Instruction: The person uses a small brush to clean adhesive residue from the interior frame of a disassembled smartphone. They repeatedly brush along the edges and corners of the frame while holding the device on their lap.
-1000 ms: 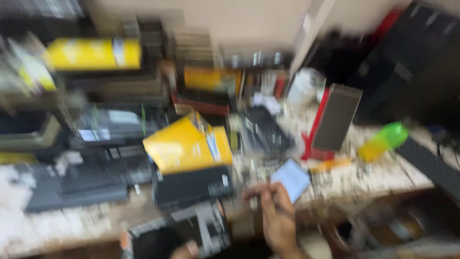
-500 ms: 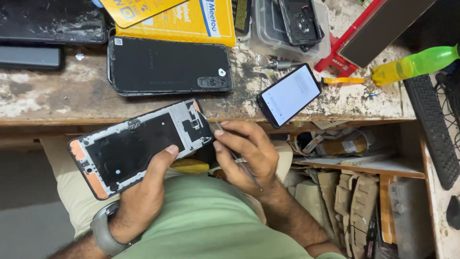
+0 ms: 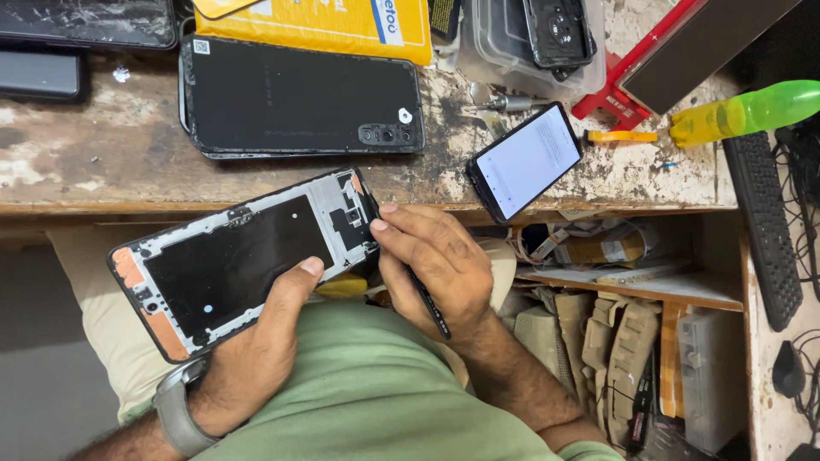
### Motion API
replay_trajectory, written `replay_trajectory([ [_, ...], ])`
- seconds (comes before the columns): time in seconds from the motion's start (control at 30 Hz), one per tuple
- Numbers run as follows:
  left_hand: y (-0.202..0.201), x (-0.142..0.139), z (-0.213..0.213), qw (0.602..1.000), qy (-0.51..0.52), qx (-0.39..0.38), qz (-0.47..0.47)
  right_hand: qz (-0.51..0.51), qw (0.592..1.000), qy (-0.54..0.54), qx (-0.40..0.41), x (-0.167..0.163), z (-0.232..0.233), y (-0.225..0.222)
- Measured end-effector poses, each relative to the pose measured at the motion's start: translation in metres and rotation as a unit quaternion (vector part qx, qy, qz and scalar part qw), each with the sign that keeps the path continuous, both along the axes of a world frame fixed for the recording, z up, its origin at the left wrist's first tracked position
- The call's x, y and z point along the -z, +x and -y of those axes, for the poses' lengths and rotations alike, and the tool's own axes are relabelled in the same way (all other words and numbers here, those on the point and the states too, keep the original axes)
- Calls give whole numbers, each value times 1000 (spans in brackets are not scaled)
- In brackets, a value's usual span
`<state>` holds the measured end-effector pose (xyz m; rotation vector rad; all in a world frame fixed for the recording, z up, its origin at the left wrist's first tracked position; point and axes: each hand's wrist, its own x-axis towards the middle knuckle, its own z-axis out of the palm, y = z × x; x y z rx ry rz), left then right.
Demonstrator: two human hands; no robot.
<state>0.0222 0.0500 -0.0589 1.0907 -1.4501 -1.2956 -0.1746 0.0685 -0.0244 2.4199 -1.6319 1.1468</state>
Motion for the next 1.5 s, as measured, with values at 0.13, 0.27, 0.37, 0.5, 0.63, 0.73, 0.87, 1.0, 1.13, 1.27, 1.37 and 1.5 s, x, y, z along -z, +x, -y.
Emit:
replay_trajectory([
  [0.13,3,1,0,999,-24,15,26,5,1000,3,1,-3,3,2],
  [0.27,1,7,-3,998,-48,12,37,-5,1000,5,-8,-7,1,2],
  [0.37,1,7,-5,1000,-1,-2,-1,-6,1000,13,0,-9,1,1],
  [0.5,2,4,-2,999,17,29,0,-7,1000,11,-3,-11,3,1],
  [0.63,-2,0,-3,994,100,-3,-53,4,1000,20,16,-13,-3,4],
  [0.73,-1,2,-1,993,110,-11,-53,17,1000,13,15,-11,-1,5],
  [0.87,3,5,0,992,98,7,-75,39,999,26,2,-9,6,-4],
  [1.0,5,9,5,979,135,1,-153,38,998,43,-37,-14,6,-18],
  [1.13,7,10,8,950,202,14,-238,11,997,44,-62,-13,3,-27],
  [1.27,9,7,10,922,247,41,-297,-11,995,41,-93,-9,8,-32],
  [1.37,7,5,10,904,268,25,-333,28,994,43,-95,-6,12,-33],
  [1.5,6,6,11,899,262,22,-351,59,993,36,-95,-1,14,-34],
])
